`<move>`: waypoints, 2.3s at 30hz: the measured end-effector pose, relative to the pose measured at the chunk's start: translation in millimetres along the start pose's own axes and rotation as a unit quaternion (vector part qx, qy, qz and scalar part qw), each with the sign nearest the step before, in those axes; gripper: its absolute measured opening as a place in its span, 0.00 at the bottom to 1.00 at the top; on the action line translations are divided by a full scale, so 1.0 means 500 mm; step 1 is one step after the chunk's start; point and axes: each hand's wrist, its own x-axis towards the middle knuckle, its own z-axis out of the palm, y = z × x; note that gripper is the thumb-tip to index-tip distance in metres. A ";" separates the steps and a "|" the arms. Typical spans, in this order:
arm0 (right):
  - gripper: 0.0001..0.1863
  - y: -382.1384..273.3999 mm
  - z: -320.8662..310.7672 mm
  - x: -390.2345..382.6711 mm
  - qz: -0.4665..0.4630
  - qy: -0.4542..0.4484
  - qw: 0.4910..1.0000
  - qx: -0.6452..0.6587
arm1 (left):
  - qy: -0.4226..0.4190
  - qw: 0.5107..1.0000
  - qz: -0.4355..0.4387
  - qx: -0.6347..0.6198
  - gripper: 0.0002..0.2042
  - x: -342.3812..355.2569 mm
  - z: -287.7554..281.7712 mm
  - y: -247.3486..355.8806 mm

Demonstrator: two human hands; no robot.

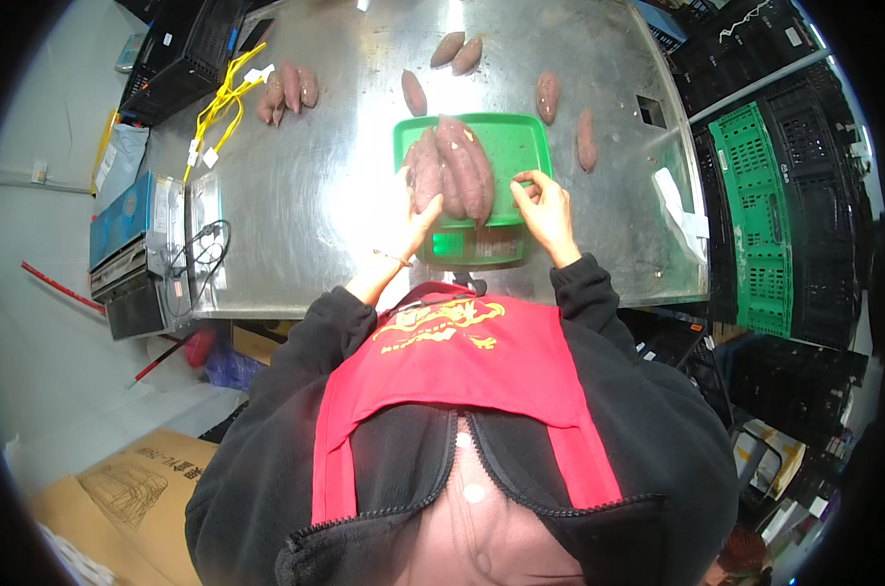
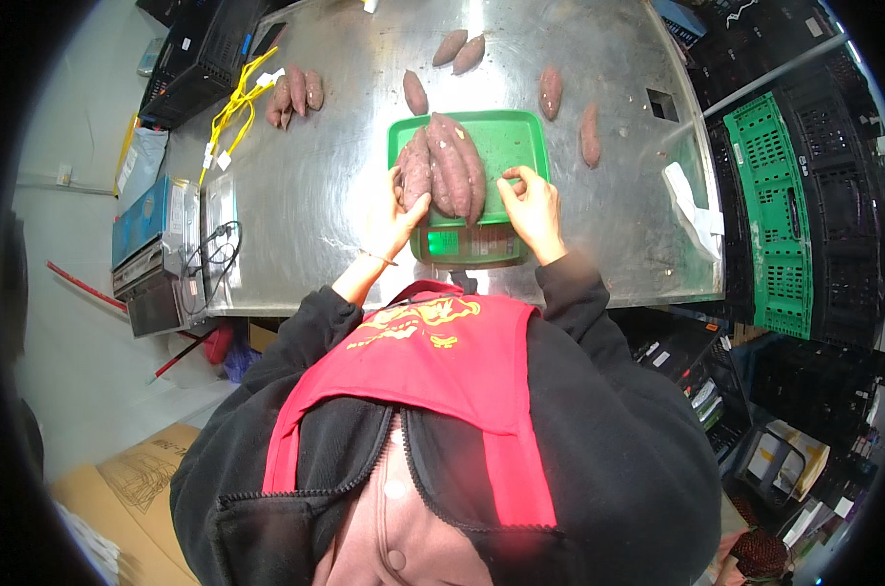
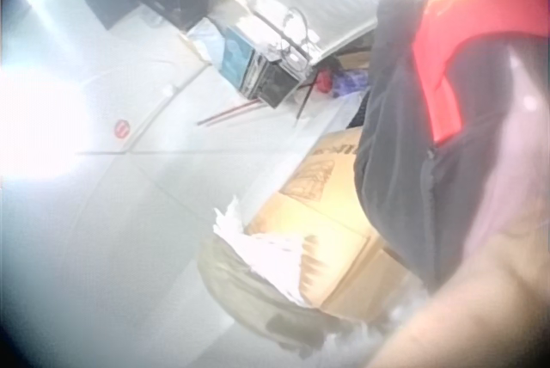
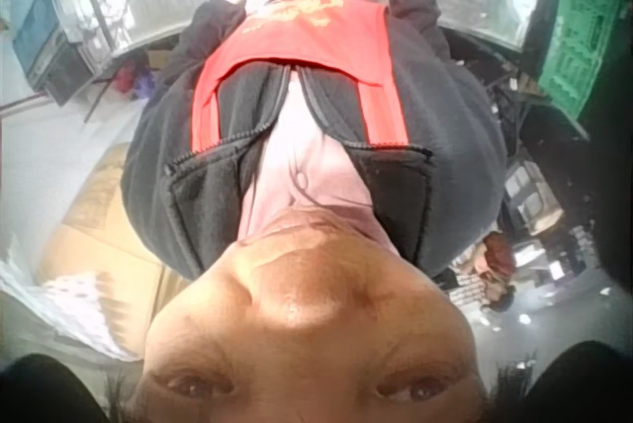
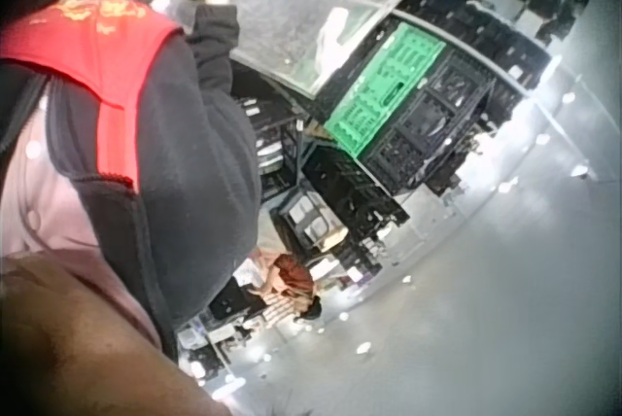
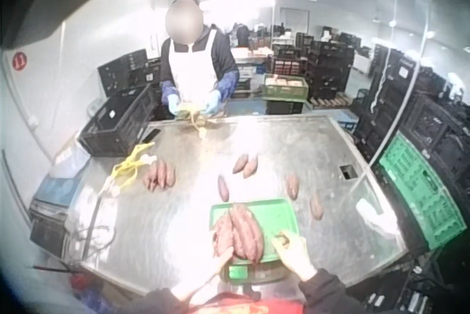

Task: The person picks sweet potatoes from a metal table and places them into a green tray on a scale. They repeatedly add or remove potatoes to adjust the weight, then hand the tray to a coworker who bags the contents. The cycle repeats with new potatoes.

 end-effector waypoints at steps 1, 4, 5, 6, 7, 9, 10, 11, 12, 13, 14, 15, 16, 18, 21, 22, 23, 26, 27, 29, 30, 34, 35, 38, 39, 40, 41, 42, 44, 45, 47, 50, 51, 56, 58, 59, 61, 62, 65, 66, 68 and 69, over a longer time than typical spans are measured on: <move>0.11 -0.001 -0.001 0.001 -0.006 0.005 1.000 0.003 | -0.005 0.997 -0.041 -0.066 0.36 0.002 0.001 -0.001; 0.11 -0.018 0.002 -0.001 -0.002 0.003 1.000 0.027 | 0.014 0.945 -0.137 -0.296 0.33 -0.009 -0.007 0.030; 0.11 -0.030 0.007 0.002 0.004 -0.010 0.997 0.082 | 0.023 0.959 -0.105 -0.264 0.33 -0.008 -0.015 0.049; 0.12 -0.044 0.014 0.007 0.015 -0.026 0.990 0.138 | 0.026 0.967 -0.093 -0.234 0.34 -0.008 -0.027 0.070; 0.12 -0.061 0.022 0.011 0.043 -0.041 0.980 0.188 | 0.029 0.975 -0.083 -0.204 0.35 -0.006 -0.039 0.091; 0.19 -0.096 0.035 0.020 0.057 -0.118 0.947 0.292 | 0.023 0.990 -0.037 -0.136 0.39 0.007 -0.049 0.133; 0.22 -0.113 0.041 0.022 0.053 -0.119 0.946 0.296 | 0.028 0.991 -0.005 -0.130 0.40 0.018 -0.046 0.152; 0.25 -0.131 0.048 0.026 0.031 -0.123 0.941 0.314 | 0.035 0.991 0.031 -0.128 0.41 0.030 -0.043 0.167; 0.29 -0.147 0.058 0.036 0.061 -0.104 0.941 0.315 | 0.029 0.991 0.061 -0.114 0.43 0.042 -0.042 0.178; 0.29 -0.153 0.052 0.045 0.059 -0.121 0.927 0.350 | 0.014 0.990 0.092 -0.104 0.44 0.051 -0.043 0.184; 0.28 -0.154 0.044 0.053 0.075 -0.137 0.911 0.381 | 0.006 0.991 0.088 -0.100 0.45 0.059 -0.044 0.188; 0.28 -0.152 0.036 0.062 0.091 -0.153 0.894 0.411 | -0.022 0.990 0.066 -0.123 0.46 0.067 -0.043 0.190; 0.25 -0.148 0.032 0.070 0.091 -0.145 0.883 0.437 | -0.052 0.986 0.048 -0.149 0.45 0.075 -0.046 0.187; 0.23 -0.124 0.010 0.098 0.106 -0.093 0.907 0.397 | -0.082 0.977 0.004 -0.199 0.44 0.085 -0.055 0.173; 0.19 -0.069 -0.053 0.150 0.149 -0.076 0.912 0.374 | 0.015 0.974 -0.041 -0.221 0.32 0.096 -0.080 0.128; 0.19 -0.053 -0.070 0.155 0.130 -0.045 0.923 0.359 | 0.039 0.970 -0.086 -0.223 0.28 0.099 -0.091 0.109; 0.18 -0.039 -0.086 0.162 0.108 -0.010 0.935 0.339 | 0.069 0.963 -0.115 -0.232 0.24 0.105 -0.102 0.088; 0.29 -0.009 -0.122 0.166 0.138 -0.026 0.949 0.282 | 0.081 0.951 -0.188 -0.231 0.20 0.095 -0.130 0.035; 0.28 -0.005 -0.120 0.158 0.141 -0.033 0.948 0.285 | 0.078 0.948 -0.209 -0.225 0.19 0.089 -0.131 0.022; 0.28 -0.003 -0.111 0.141 0.159 -0.031 0.946 0.282 | 0.076 0.944 -0.211 -0.241 0.18 0.073 -0.126 0.003; 0.30 -0.004 -0.110 0.132 0.156 -0.064 0.935 0.311 | 0.074 0.941 -0.217 -0.248 0.18 0.064 -0.124 -0.005; 0.37 -0.023 -0.086 0.106 0.194 -0.094 0.924 0.317 | 0.040 0.948 -0.238 -0.208 0.17 0.044 -0.107 -0.018; 0.37 -0.030 -0.078 0.100 0.172 -0.092 0.929 0.314 | 0.018 0.961 -0.223 -0.165 0.20 0.041 -0.102 -0.017; 0.34 -0.062 -0.035 0.082 0.132 -0.109 0.945 0.278 | -0.031 0.992 -0.112 0.053 0.27 0.039 -0.068 -0.004; 0.32 -0.075 -0.018 0.083 0.117 -0.130 0.943 0.283 | -0.060 0.985 -0.123 0.101 0.30 0.041 -0.054 0.001; 0.31 -0.090 0.003 0.081 0.085 -0.119 0.950 0.276 | -0.039 0.987 -0.090 0.124 0.34 0.043 -0.040 0.006; 0.30 -0.107 0.024 0.079 0.067 -0.104 0.957 0.263 | 0.005 0.988 -0.044 0.148 0.36 0.046 -0.028 0.010; 0.30 -0.123 0.040 0.074 0.035 -0.099 0.970 0.221 | -0.003 0.985 -0.053 0.166 0.37 0.052 -0.022 0.010; 0.33 -0.157 0.072 0.062 -0.041 -0.056 0.994 0.086 | -0.016 0.980 -0.071 0.183 0.40 0.061 -0.017 0.009; 0.34 -0.170 0.083 0.055 -0.090 -0.030 0.995 0.024 | -0.023 0.984 -0.093 0.152 0.41 0.062 -0.020 0.007; 0.35 -0.192 0.105 0.050 -0.137 -0.020 0.990 -0.040 | -0.036 0.986 -0.136 0.088 0.41 0.065 -0.031 0.001; 0.36 -0.209 0.141 0.045 -0.242 0.014 0.964 -0.108 | -0.043 0.971 -0.234 -0.011 0.41 0.041 -0.074 -0.025; 0.36 -0.210 0.149 0.036 -0.226 -0.016 0.964 -0.142 | 0.026 0.970 -0.217 -0.108 0.41 0.023 -0.088 -0.036; 0.44 -0.211 0.217 0.028 -0.254 -0.096 0.914 -0.302 | 0.083 0.944 -0.314 0.063 0.44 -0.020 -0.171 -0.150; 0.43 -0.202 0.238 0.036 -0.265 -0.109 0.895 -0.341 | 0.076 0.935 -0.324 0.123 0.44 -0.025 -0.176 -0.190; 0.43 -0.196 0.248 0.039 -0.273 -0.112 0.886 -0.358 | 0.066 0.926 -0.340 0.150 0.44 -0.026 -0.176 -0.205; 0.40 -0.186 0.263 0.046 -0.281 -0.118 0.867 -0.395 | 0.052 0.925 -0.336 0.167 0.45 -0.023 -0.177 -0.221; 0.40 -0.182 0.265 0.049 -0.285 -0.128 0.859 -0.404 | 0.037 0.921 -0.340 0.185 0.45 -0.017 -0.178 -0.223; 0.35 -0.187 0.254 0.055 -0.276 -0.171 0.859 -0.396 | -0.005 0.915 -0.306 0.262 0.40 0.015 -0.187 -0.216; 0.33 -0.194 0.242 0.056 -0.273 -0.176 0.868 -0.375 | 0.005 0.917 -0.273 0.292 0.39 0.037 -0.191 -0.215; 0.27 -0.212 0.209 0.063 -0.279 -0.204 0.882 -0.319 | 0.092 0.935 -0.162 0.303 0.28 0.101 -0.183 -0.216; 0.24 -0.223 0.192 0.066 -0.305 -0.183 0.890 -0.286 | 0.080 0.956 -0.151 0.237 0.24 0.146 -0.167 -0.220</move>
